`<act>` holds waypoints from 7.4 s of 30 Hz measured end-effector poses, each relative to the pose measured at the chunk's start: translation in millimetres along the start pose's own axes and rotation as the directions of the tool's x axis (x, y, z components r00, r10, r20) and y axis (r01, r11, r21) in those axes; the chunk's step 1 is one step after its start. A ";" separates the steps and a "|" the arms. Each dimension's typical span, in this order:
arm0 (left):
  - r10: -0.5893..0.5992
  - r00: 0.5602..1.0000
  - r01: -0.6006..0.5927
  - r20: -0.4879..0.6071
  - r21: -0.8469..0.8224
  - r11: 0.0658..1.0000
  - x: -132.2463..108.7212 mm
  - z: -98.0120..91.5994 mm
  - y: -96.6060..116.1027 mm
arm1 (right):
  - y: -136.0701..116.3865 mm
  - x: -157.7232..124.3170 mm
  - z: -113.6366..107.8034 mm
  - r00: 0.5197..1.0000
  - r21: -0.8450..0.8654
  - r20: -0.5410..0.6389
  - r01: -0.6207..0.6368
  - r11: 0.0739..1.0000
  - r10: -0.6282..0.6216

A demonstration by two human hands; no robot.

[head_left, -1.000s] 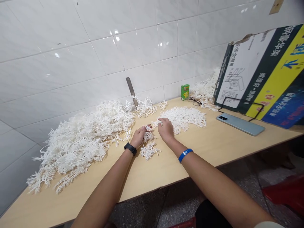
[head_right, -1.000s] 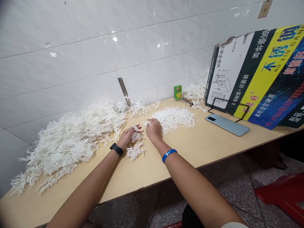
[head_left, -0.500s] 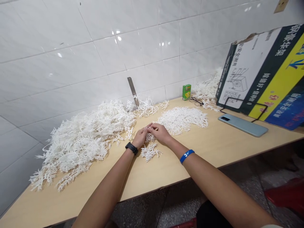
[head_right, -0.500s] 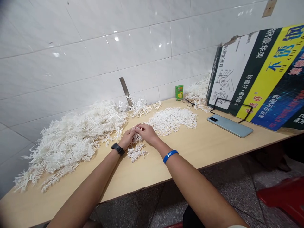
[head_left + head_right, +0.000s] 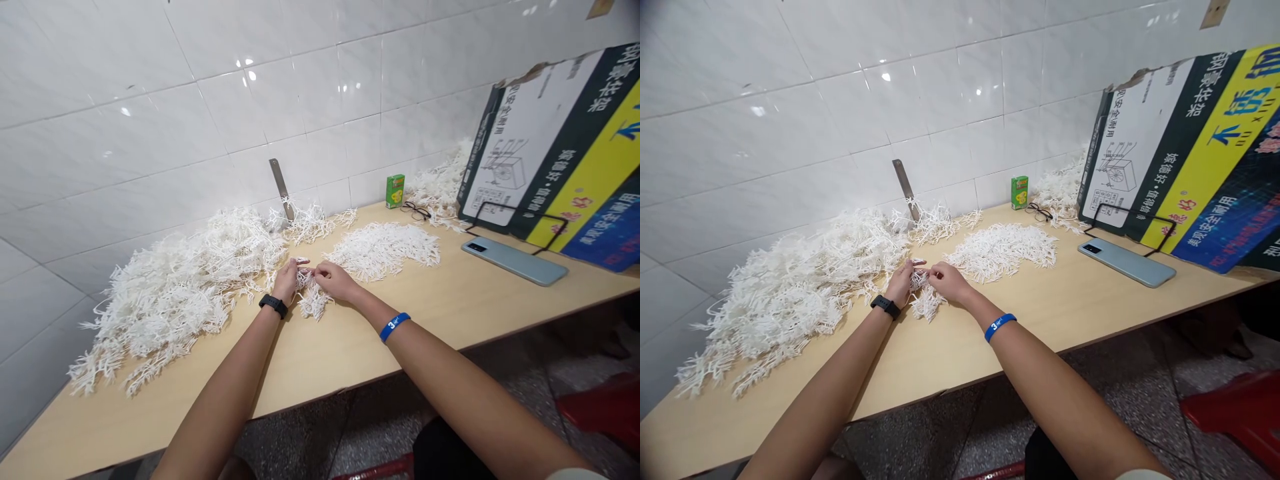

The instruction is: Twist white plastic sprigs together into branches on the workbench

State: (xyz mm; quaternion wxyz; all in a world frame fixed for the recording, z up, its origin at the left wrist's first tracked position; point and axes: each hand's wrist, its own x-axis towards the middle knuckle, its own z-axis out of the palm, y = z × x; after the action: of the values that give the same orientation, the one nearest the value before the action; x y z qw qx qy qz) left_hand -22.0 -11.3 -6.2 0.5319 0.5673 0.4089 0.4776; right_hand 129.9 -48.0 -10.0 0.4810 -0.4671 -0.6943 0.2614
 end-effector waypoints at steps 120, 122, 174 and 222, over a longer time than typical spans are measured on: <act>0.053 0.997 -0.054 -0.059 -0.026 0.998 -8.4 8.2 1.5 | -17.2 -10.1 -1.4 0.989 -0.033 0.113 0.099 0.995 -0.095; 0.008 0.997 -0.013 -0.083 -0.067 0.998 -8.0 7.4 2.7 | -18.0 -10.9 -0.4 0.988 -0.018 0.112 0.109 0.994 -0.107; -0.125 0.979 0.084 -0.161 -0.241 0.967 -7.7 13.1 7.4 | -14.1 -8.2 -1.6 0.993 0.020 0.003 0.121 0.992 -0.121; 0.017 1.000 -0.013 0.025 -0.151 0.988 -7.7 13.7 0.2 | -17.4 -6.8 8.3 0.993 0.100 0.018 -0.120 0.988 0.119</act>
State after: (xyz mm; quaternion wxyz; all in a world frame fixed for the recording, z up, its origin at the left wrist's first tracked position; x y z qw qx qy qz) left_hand -10.2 -21.7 -6.4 0.5752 0.5346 0.3603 0.5035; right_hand 116.1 -60.8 -2.1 0.4832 -0.4816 -0.6538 0.3274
